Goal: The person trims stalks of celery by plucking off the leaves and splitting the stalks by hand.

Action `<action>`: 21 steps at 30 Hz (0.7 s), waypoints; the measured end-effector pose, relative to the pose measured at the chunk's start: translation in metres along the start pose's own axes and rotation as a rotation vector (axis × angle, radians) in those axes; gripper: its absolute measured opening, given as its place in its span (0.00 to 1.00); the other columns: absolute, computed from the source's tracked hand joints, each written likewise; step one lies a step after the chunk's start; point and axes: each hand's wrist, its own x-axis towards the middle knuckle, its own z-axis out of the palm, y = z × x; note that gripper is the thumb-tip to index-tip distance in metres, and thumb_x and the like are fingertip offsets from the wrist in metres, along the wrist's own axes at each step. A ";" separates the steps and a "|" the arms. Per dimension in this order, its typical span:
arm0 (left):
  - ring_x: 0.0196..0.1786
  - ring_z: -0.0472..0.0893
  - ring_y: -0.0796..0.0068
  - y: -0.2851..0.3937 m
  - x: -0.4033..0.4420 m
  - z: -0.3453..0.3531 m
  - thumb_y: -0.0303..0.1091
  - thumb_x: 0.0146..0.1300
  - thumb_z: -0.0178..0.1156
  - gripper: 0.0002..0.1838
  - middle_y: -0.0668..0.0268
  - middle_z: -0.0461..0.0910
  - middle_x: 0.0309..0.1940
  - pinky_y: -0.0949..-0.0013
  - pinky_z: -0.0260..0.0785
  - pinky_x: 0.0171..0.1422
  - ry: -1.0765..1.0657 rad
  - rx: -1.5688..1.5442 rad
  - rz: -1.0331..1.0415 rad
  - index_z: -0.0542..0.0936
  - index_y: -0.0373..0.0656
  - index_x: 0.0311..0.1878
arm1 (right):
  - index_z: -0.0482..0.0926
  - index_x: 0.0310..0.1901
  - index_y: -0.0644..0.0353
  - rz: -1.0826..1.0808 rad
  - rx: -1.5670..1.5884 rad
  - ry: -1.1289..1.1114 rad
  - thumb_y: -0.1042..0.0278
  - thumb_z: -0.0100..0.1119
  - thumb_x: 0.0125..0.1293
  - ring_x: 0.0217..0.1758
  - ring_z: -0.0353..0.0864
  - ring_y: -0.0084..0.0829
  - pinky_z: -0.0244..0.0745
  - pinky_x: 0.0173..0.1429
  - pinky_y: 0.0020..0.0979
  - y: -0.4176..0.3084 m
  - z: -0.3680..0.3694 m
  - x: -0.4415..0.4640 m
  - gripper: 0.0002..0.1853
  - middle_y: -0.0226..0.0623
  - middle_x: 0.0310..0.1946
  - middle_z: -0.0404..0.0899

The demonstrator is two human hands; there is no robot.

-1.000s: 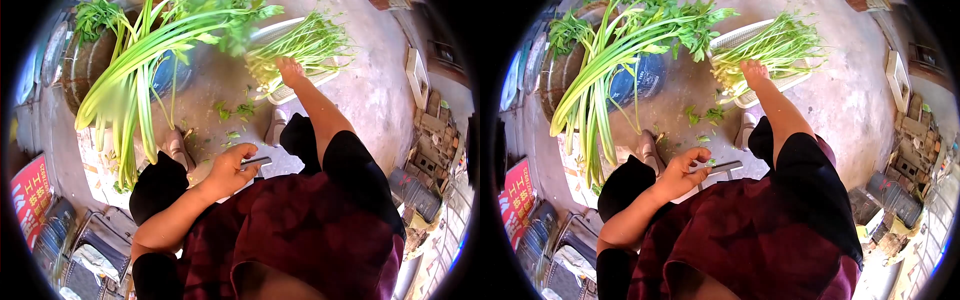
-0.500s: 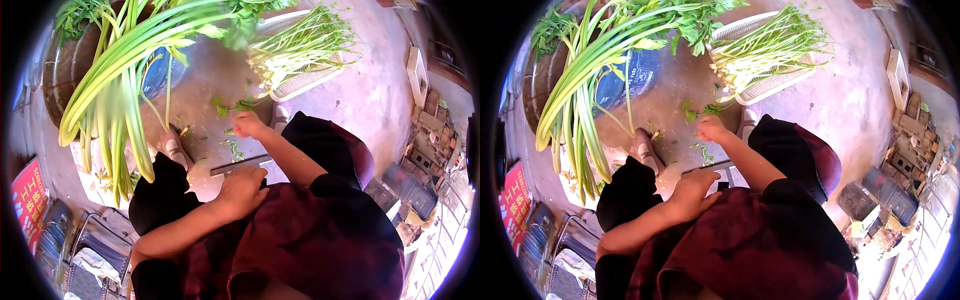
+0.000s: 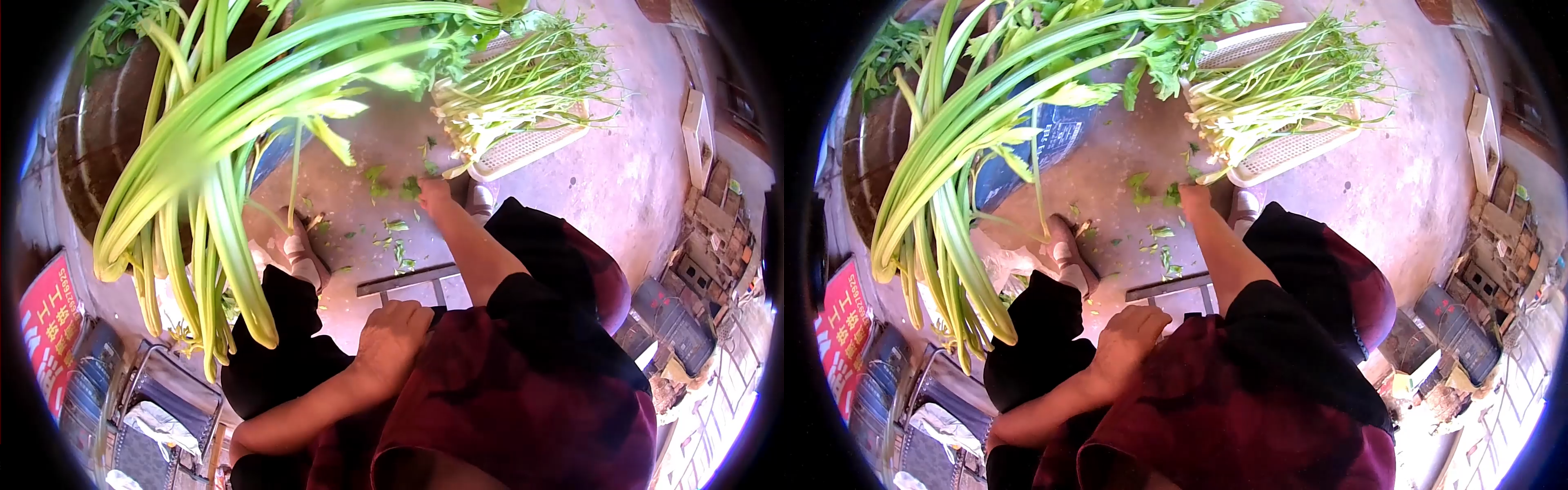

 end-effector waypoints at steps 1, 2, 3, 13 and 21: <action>0.33 0.71 0.58 0.001 -0.001 -0.002 0.30 0.45 0.57 0.08 0.60 0.70 0.27 0.61 0.64 0.37 -0.006 -0.001 -0.007 0.71 0.42 0.31 | 0.76 0.38 0.54 -0.200 -0.186 0.053 0.57 0.55 0.54 0.36 0.75 0.35 0.70 0.39 0.37 0.005 0.001 -0.009 0.13 0.39 0.32 0.75; 0.34 0.71 0.58 0.002 -0.001 -0.003 0.31 0.45 0.57 0.08 0.60 0.70 0.27 0.60 0.64 0.37 -0.009 -0.001 -0.011 0.71 0.42 0.30 | 0.77 0.34 0.56 -0.403 -0.371 0.109 0.56 0.56 0.52 0.32 0.76 0.36 0.70 0.37 0.36 0.015 0.001 -0.021 0.13 0.41 0.27 0.75; 0.34 0.72 0.57 0.003 -0.001 -0.004 0.31 0.46 0.57 0.09 0.59 0.72 0.29 0.61 0.65 0.37 0.013 0.010 0.000 0.72 0.41 0.32 | 0.78 0.29 0.58 -0.612 -0.555 0.167 0.56 0.57 0.51 0.28 0.76 0.36 0.70 0.34 0.35 0.022 0.000 -0.036 0.13 0.43 0.23 0.76; 0.28 0.76 0.59 -0.021 -0.002 -0.005 0.37 0.51 0.57 0.10 0.56 0.75 0.23 0.61 0.67 0.31 0.284 -0.013 -0.169 0.73 0.39 0.29 | 0.69 0.17 0.62 -1.186 -0.240 0.058 0.74 0.57 0.46 0.16 0.66 0.24 0.63 0.22 0.29 0.064 -0.053 -0.203 0.07 0.37 0.12 0.68; 0.23 0.69 0.84 0.065 -0.040 -0.002 0.42 0.59 0.54 0.12 0.73 0.71 0.20 0.79 0.63 0.28 0.201 -0.701 -0.209 0.75 0.43 0.37 | 0.61 0.19 0.59 -1.420 -0.127 -0.533 0.81 0.54 0.52 0.25 0.58 0.12 0.58 0.27 0.19 0.079 -0.130 -0.378 0.12 0.22 0.20 0.60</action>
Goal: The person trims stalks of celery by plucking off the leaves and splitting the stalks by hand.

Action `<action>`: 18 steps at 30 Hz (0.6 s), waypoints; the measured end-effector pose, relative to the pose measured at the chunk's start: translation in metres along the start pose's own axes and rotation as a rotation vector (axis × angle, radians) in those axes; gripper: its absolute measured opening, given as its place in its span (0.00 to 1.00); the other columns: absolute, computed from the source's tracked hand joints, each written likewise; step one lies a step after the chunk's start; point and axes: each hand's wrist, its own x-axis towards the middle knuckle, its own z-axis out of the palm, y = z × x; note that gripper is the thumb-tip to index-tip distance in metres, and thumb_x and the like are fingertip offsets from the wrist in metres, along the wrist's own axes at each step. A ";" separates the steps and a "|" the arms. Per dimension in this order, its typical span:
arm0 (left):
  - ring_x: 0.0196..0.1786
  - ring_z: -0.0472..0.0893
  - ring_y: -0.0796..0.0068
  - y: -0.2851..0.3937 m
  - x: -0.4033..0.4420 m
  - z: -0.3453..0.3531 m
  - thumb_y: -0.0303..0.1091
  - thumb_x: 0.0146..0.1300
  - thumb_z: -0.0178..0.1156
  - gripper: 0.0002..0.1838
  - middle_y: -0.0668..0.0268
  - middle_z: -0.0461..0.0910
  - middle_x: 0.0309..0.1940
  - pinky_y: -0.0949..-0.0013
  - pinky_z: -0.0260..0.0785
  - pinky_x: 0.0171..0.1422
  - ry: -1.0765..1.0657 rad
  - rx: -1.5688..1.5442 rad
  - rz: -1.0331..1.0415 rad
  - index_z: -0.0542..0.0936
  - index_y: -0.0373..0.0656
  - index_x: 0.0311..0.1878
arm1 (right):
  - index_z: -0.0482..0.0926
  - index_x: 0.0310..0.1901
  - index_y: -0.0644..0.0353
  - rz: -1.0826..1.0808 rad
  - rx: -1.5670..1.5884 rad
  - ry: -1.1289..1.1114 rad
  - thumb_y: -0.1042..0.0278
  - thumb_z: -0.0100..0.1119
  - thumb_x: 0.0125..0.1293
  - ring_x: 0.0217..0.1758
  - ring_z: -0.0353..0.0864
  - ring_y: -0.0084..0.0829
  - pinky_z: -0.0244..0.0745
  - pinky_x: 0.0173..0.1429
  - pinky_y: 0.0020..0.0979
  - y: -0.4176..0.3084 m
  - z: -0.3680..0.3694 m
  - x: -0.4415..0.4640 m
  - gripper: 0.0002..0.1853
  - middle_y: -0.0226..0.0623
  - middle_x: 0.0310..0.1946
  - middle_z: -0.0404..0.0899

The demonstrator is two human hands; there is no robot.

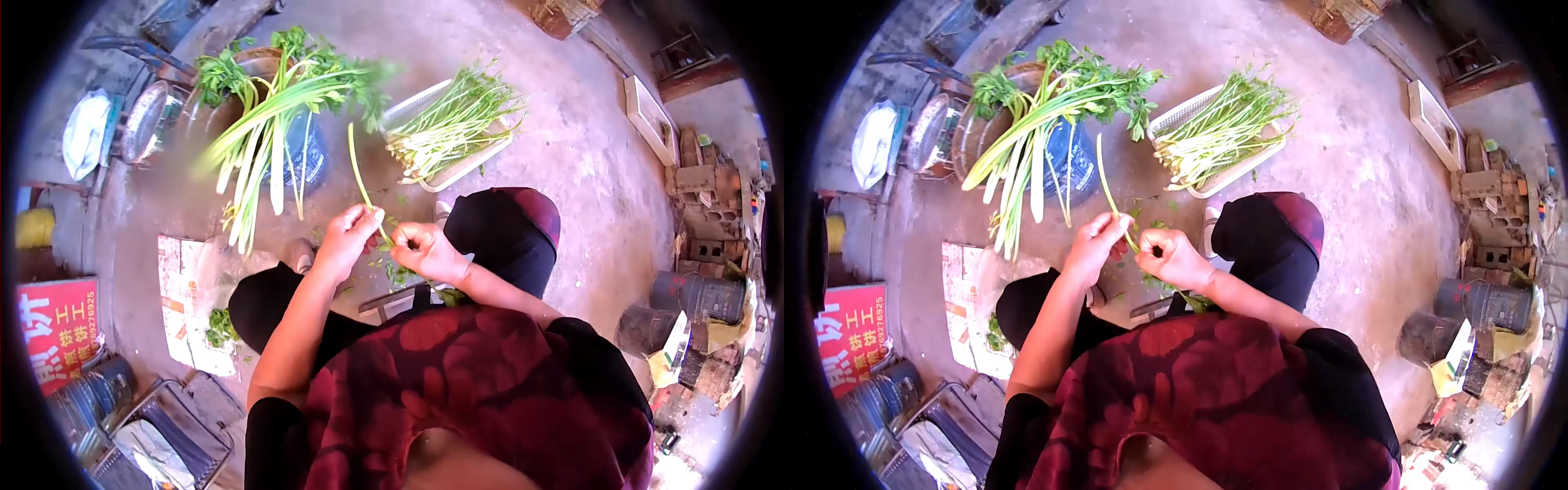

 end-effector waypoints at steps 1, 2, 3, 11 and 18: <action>0.22 0.69 0.84 0.002 -0.008 0.001 0.41 0.60 0.54 0.11 0.72 0.71 0.20 0.80 0.62 0.26 -0.026 -0.019 0.071 0.75 0.43 0.36 | 0.62 0.20 0.58 -0.050 0.102 -0.070 0.80 0.54 0.53 0.26 0.62 0.13 0.60 0.30 0.18 -0.012 0.001 -0.001 0.12 0.22 0.21 0.63; 0.21 0.69 0.84 0.008 -0.020 0.003 0.40 0.60 0.54 0.10 0.71 0.71 0.20 0.80 0.61 0.26 -0.007 -0.081 0.122 0.75 0.43 0.34 | 0.63 0.21 0.58 -0.008 0.253 -0.113 0.79 0.53 0.54 0.28 0.65 0.14 0.62 0.33 0.19 -0.029 0.001 -0.004 0.10 0.24 0.23 0.66; 0.21 0.69 0.84 0.017 -0.033 0.005 0.39 0.60 0.53 0.10 0.71 0.72 0.20 0.80 0.61 0.25 0.011 -0.140 0.175 0.74 0.43 0.32 | 0.65 0.23 0.58 0.036 0.405 -0.161 0.78 0.52 0.55 0.30 0.68 0.15 0.64 0.35 0.19 -0.043 0.002 -0.006 0.09 0.25 0.25 0.69; 0.19 0.67 0.84 0.058 -0.112 0.019 0.38 0.62 0.52 0.12 0.69 0.72 0.21 0.81 0.60 0.24 0.177 -0.174 0.522 0.72 0.41 0.26 | 0.68 0.45 0.62 -0.087 0.334 -0.418 0.56 0.51 0.62 0.40 0.70 0.18 0.65 0.46 0.22 -0.091 0.003 -0.019 0.18 0.32 0.39 0.73; 0.19 0.66 0.85 0.062 -0.131 0.033 0.37 0.62 0.51 0.11 0.70 0.73 0.22 0.82 0.59 0.24 0.161 -0.057 0.546 0.72 0.41 0.27 | 0.75 0.33 0.64 -0.223 0.003 -0.419 0.67 0.55 0.60 0.30 0.66 0.13 0.64 0.36 0.18 -0.120 0.000 -0.036 0.08 0.23 0.25 0.72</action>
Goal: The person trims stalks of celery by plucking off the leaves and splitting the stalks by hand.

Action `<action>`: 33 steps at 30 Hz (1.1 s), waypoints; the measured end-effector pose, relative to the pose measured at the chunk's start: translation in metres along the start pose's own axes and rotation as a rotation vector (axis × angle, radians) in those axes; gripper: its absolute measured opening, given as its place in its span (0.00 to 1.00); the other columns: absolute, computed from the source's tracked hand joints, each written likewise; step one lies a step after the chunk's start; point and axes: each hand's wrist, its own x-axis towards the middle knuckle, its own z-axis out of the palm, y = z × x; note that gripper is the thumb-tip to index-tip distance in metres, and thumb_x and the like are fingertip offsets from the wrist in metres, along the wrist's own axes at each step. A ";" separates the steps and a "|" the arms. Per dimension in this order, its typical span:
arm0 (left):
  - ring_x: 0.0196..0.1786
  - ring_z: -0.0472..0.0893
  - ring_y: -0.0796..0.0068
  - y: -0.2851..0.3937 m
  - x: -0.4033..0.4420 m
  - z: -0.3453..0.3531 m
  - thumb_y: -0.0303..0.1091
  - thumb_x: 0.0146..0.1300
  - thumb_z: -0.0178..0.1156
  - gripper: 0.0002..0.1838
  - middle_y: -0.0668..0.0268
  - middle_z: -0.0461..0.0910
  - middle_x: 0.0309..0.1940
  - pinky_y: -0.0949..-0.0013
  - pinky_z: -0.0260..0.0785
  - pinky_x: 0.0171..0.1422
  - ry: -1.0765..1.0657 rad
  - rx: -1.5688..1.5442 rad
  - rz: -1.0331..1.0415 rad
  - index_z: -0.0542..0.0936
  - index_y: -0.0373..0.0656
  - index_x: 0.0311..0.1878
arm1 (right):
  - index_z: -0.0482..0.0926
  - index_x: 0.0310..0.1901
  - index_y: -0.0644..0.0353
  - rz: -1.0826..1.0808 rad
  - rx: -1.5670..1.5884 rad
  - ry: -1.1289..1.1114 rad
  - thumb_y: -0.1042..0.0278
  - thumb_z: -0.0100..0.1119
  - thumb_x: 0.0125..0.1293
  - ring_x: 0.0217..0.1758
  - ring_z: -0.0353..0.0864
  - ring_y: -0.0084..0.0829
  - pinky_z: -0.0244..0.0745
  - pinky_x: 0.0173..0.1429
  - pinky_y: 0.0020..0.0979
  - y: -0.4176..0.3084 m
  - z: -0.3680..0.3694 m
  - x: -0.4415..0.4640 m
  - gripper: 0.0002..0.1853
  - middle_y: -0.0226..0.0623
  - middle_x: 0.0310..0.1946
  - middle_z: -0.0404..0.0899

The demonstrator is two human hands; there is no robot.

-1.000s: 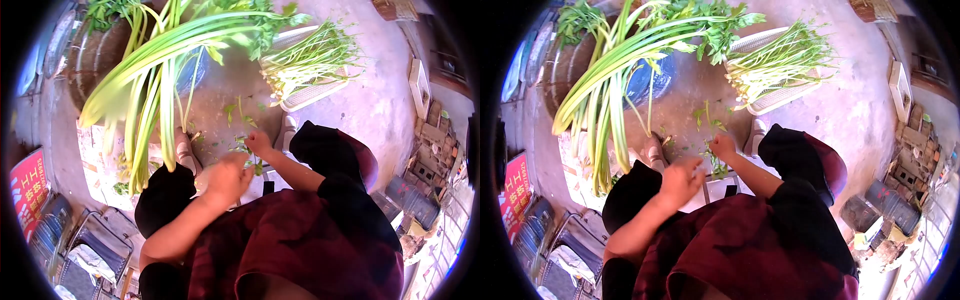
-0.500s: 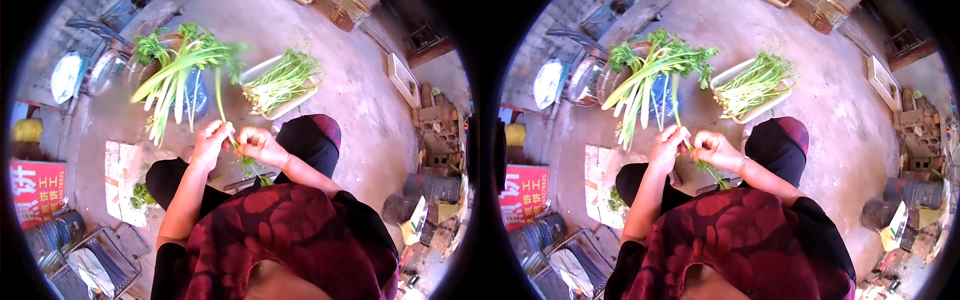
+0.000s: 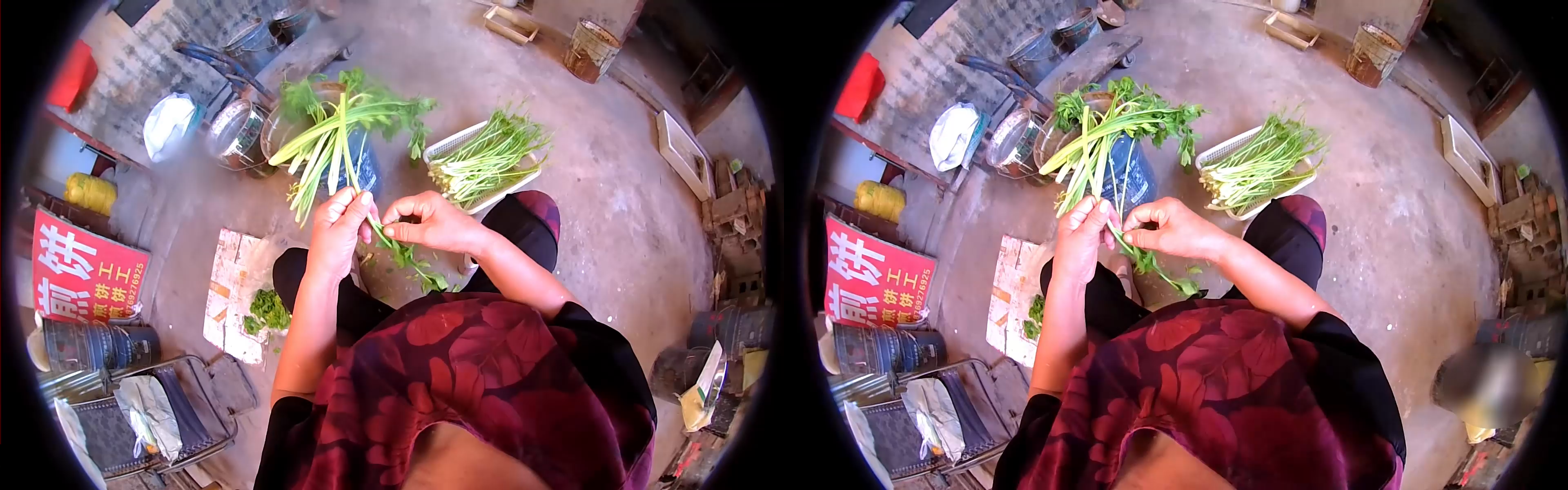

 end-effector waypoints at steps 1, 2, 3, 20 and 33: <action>0.19 0.67 0.85 0.003 -0.001 0.002 0.37 0.62 0.51 0.11 0.70 0.73 0.22 0.82 0.59 0.25 -0.014 0.013 0.004 0.72 0.41 0.27 | 0.75 0.33 0.64 -0.045 -0.018 0.000 0.67 0.55 0.60 0.30 0.66 0.13 0.64 0.36 0.18 -0.001 -0.003 0.000 0.08 0.23 0.25 0.72; 0.20 0.67 0.85 0.005 -0.002 0.003 0.37 0.62 0.51 0.11 0.70 0.73 0.23 0.82 0.60 0.25 -0.018 0.009 0.009 0.72 0.41 0.27 | 0.75 0.32 0.64 -0.089 -0.035 0.000 0.67 0.56 0.60 0.30 0.66 0.13 0.64 0.36 0.18 -0.001 -0.006 0.000 0.08 0.22 0.25 0.71; 0.21 0.67 0.85 0.007 -0.003 0.005 0.38 0.62 0.51 0.12 0.70 0.73 0.23 0.81 0.60 0.26 -0.022 0.005 0.017 0.72 0.41 0.27 | 0.75 0.32 0.64 -0.135 -0.054 0.001 0.67 0.56 0.60 0.30 0.65 0.12 0.63 0.35 0.18 -0.002 -0.009 0.001 0.09 0.22 0.24 0.71; 0.25 0.70 0.82 0.030 -0.025 0.029 0.35 0.64 0.47 0.11 0.67 0.73 0.25 0.78 0.63 0.32 0.122 -0.004 0.363 0.71 0.39 0.29 | 0.72 0.27 0.62 -0.282 -0.167 0.437 0.70 0.48 0.59 0.22 0.63 0.15 0.61 0.26 0.20 0.002 0.008 0.001 0.07 0.24 0.19 0.67; 0.21 0.70 0.82 0.069 -0.036 0.025 0.37 0.63 0.50 0.11 0.66 0.73 0.23 0.79 0.64 0.27 0.114 -0.025 0.355 0.72 0.40 0.29 | 0.77 0.40 0.58 0.029 0.053 0.012 0.55 0.54 0.61 0.32 0.68 0.13 0.64 0.33 0.18 -0.069 0.005 -0.022 0.15 0.23 0.29 0.73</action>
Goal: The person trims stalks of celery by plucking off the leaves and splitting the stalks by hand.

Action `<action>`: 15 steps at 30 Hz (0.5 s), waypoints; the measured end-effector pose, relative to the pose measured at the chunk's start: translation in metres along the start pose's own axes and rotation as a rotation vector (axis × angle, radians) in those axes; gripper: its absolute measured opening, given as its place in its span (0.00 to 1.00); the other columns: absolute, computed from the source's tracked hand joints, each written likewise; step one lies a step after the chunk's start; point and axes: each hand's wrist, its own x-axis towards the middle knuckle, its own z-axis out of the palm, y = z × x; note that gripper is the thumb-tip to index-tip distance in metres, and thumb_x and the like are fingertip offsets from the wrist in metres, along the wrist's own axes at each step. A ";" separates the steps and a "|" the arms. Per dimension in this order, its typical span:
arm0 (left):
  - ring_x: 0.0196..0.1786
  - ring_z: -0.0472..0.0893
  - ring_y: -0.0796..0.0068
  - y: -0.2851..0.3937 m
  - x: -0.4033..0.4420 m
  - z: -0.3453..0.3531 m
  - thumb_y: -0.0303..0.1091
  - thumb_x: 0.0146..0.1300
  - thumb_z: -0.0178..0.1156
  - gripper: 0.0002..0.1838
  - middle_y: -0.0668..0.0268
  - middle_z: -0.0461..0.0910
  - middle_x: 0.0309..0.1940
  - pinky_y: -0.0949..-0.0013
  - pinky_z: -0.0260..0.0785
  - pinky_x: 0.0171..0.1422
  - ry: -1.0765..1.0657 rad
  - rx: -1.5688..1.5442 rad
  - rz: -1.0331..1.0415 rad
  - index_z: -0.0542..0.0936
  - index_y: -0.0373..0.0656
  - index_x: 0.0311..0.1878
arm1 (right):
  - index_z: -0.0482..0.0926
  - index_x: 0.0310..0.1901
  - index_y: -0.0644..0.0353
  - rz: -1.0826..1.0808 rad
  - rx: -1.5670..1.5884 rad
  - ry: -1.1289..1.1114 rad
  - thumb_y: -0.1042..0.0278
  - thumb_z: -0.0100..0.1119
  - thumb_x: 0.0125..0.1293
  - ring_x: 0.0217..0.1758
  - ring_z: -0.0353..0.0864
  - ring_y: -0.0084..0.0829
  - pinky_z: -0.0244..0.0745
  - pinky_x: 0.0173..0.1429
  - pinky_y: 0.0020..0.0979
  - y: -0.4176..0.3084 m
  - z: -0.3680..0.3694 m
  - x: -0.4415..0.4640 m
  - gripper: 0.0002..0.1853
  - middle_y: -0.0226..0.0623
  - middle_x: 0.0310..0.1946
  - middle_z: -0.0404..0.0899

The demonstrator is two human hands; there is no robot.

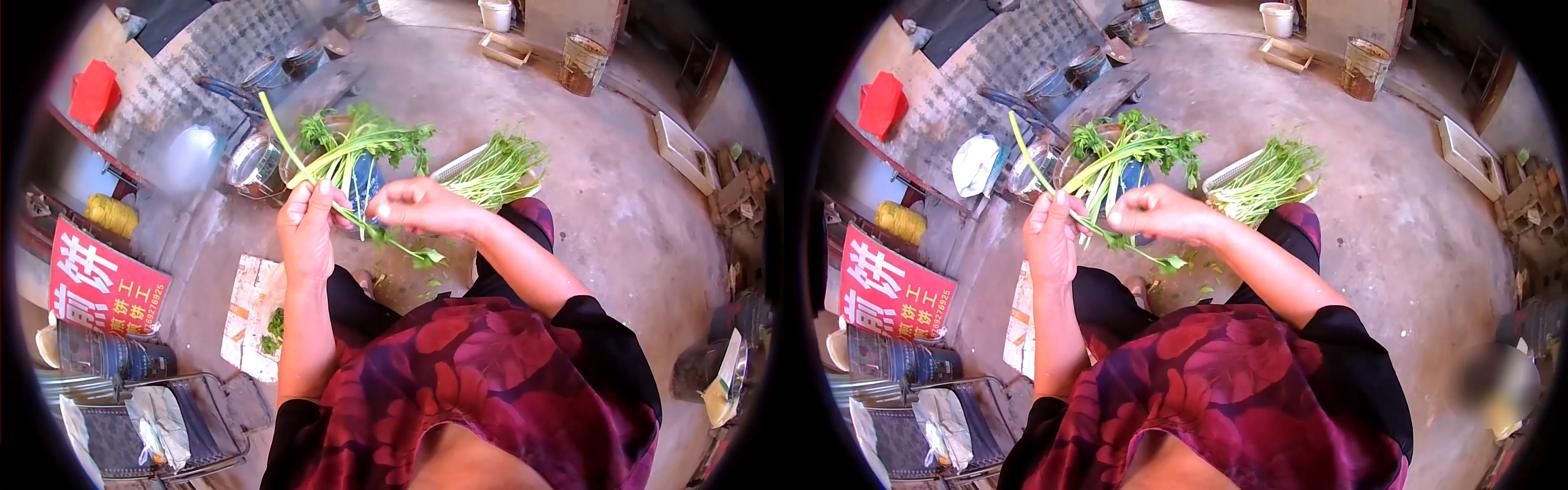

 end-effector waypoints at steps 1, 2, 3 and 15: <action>0.21 0.70 0.82 0.000 0.000 0.001 0.37 0.63 0.50 0.11 0.66 0.73 0.23 0.79 0.65 0.27 -0.021 -0.007 -0.020 0.72 0.40 0.29 | 0.77 0.38 0.60 -0.174 -0.049 -0.106 0.57 0.58 0.58 0.37 0.69 0.14 0.65 0.41 0.20 0.013 -0.001 0.007 0.15 0.24 0.32 0.75; 0.21 0.70 0.82 -0.001 0.000 0.001 0.37 0.62 0.51 0.11 0.66 0.73 0.23 0.79 0.65 0.27 -0.041 -0.013 -0.041 0.72 0.40 0.28 | 0.77 0.37 0.62 -0.183 -0.085 -0.110 0.61 0.60 0.56 0.38 0.70 0.16 0.66 0.45 0.21 0.012 0.002 0.009 0.13 0.25 0.32 0.76; 0.21 0.70 0.81 0.000 -0.001 0.002 0.38 0.62 0.51 0.12 0.66 0.73 0.23 0.79 0.64 0.26 -0.059 -0.014 -0.052 0.72 0.40 0.28 | 0.77 0.37 0.63 -0.151 0.003 -0.133 0.63 0.60 0.56 0.38 0.70 0.16 0.65 0.45 0.21 0.015 0.002 0.011 0.12 0.25 0.32 0.76; 0.21 0.69 0.81 0.003 -0.002 0.001 0.41 0.63 0.49 0.13 0.64 0.74 0.23 0.79 0.62 0.25 -0.127 -0.010 -0.052 0.70 0.42 0.29 | 0.74 0.31 0.61 -0.101 -0.033 -0.102 0.71 0.48 0.57 0.26 0.64 0.13 0.61 0.29 0.20 0.008 0.004 0.014 0.05 0.22 0.23 0.70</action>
